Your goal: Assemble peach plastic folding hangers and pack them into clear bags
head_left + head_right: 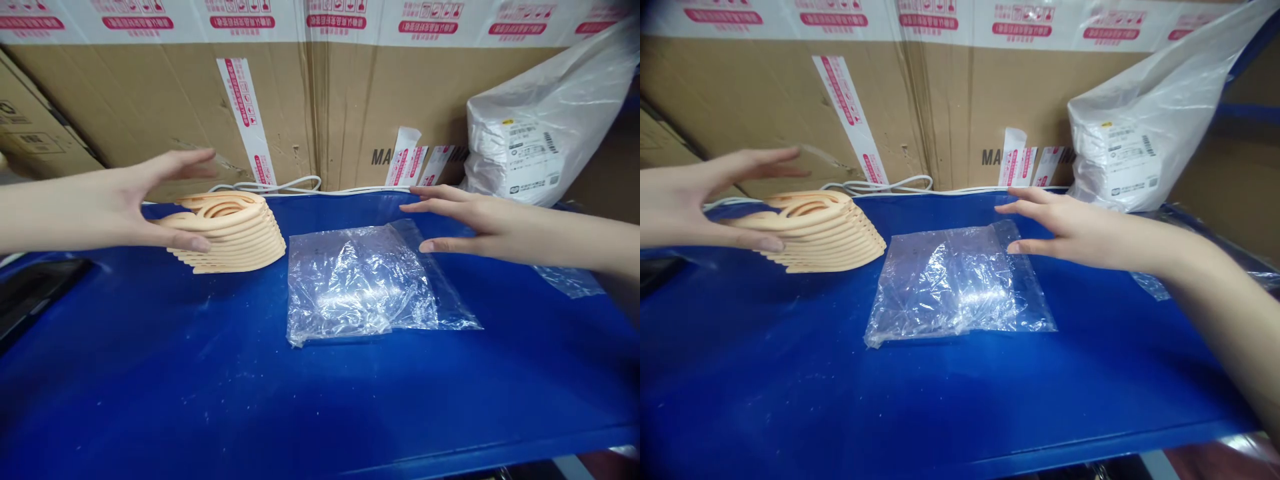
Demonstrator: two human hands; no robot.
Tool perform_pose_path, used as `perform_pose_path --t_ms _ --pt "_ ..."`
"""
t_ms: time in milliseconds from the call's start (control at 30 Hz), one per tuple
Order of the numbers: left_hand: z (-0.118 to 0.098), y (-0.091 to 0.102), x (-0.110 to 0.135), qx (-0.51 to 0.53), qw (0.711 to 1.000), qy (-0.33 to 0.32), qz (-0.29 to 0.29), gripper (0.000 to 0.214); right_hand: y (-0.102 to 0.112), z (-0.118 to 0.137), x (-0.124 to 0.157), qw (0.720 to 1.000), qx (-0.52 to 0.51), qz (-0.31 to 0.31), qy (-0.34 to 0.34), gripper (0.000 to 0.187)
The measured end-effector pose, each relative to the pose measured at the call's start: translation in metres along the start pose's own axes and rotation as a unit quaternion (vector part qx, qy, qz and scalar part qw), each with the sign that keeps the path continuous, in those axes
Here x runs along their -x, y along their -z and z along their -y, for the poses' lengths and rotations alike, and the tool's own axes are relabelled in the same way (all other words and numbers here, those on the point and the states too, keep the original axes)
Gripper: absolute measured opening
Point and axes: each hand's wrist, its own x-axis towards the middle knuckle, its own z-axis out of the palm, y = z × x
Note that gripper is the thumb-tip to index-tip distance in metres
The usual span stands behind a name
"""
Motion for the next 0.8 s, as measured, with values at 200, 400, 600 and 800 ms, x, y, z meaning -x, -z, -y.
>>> perform_pose_path --t_ms 200,400,600,800 --pt "0.031 -0.001 -0.005 0.034 0.997 0.021 0.068 0.100 -0.002 -0.002 -0.005 0.998 0.061 -0.026 0.010 0.060" --pt "0.033 0.000 -0.008 0.033 0.997 -0.052 0.043 0.100 0.002 0.002 -0.006 0.996 0.074 -0.042 0.010 0.059" --pt "0.034 -0.002 -0.009 0.080 0.996 -0.022 0.043 0.105 0.002 0.005 -0.006 0.995 0.081 -0.053 0.016 0.057" --pt "0.021 0.002 -0.004 0.106 0.994 -0.006 0.016 0.106 0.001 0.002 -0.008 0.995 0.080 -0.065 0.016 0.058"
